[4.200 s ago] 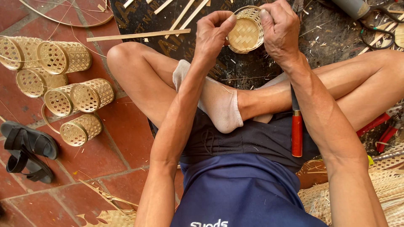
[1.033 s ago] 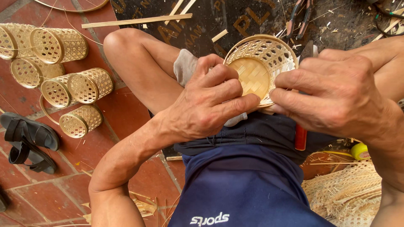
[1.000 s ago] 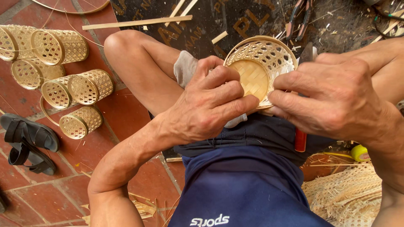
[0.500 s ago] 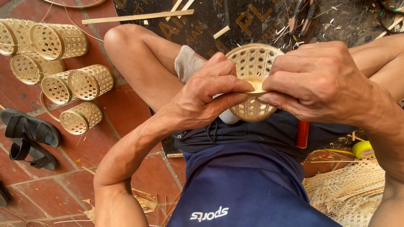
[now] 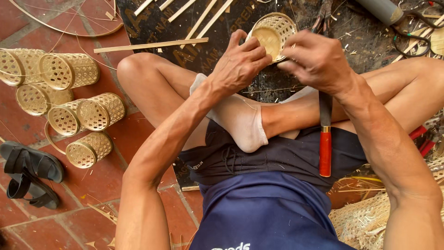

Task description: The person sits on the floor assembling woven bamboo basket bodies. They slide a thin bamboo rim band off a gray PVC pipe, apply glue from a bottle to the basket rim, press the band onto the basket, and use the pipe to shape and seat the rim, fitting the band around the woven cylinder by hand.

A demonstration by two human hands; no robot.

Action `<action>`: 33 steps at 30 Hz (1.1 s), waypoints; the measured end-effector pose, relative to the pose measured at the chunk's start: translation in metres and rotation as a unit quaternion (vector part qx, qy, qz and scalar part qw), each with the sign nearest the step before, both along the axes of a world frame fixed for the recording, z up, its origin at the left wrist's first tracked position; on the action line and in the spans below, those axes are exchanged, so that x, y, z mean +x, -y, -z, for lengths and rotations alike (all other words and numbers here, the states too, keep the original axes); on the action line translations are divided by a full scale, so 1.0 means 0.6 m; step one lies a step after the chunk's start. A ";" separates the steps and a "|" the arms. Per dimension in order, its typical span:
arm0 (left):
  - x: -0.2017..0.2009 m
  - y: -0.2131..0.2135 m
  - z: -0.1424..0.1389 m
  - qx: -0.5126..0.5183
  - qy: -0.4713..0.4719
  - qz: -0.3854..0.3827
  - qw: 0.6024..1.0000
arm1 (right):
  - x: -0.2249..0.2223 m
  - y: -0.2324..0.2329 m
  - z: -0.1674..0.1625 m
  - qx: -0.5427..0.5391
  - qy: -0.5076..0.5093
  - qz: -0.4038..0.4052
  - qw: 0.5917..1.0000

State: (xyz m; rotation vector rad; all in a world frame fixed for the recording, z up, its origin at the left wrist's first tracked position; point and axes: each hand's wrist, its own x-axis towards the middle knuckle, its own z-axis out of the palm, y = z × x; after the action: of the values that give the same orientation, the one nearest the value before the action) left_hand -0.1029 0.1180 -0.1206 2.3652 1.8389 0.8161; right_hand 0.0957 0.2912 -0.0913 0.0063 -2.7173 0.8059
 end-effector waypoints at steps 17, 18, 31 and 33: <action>0.003 0.012 0.027 0.001 0.037 0.032 0.999 | -0.145 -0.051 0.079 -0.317 0.309 0.154 0.884; 0.003 0.012 0.027 0.003 0.042 0.032 0.999 | -0.145 -0.052 0.077 -0.322 0.345 0.176 0.864; 0.021 -0.003 0.030 0.002 -0.006 -0.002 1.000 | -0.036 -0.040 0.023 -0.287 0.227 0.232 0.901; 0.023 -0.006 0.033 -0.002 -0.011 -0.006 1.000 | -0.043 -0.036 0.016 -0.329 0.232 0.258 0.878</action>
State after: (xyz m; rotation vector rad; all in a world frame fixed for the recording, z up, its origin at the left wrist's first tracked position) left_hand -0.0892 0.1217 -0.1402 2.3730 1.8641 0.7902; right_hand 0.0699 0.3130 -0.1010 -1.1334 -2.4556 1.6451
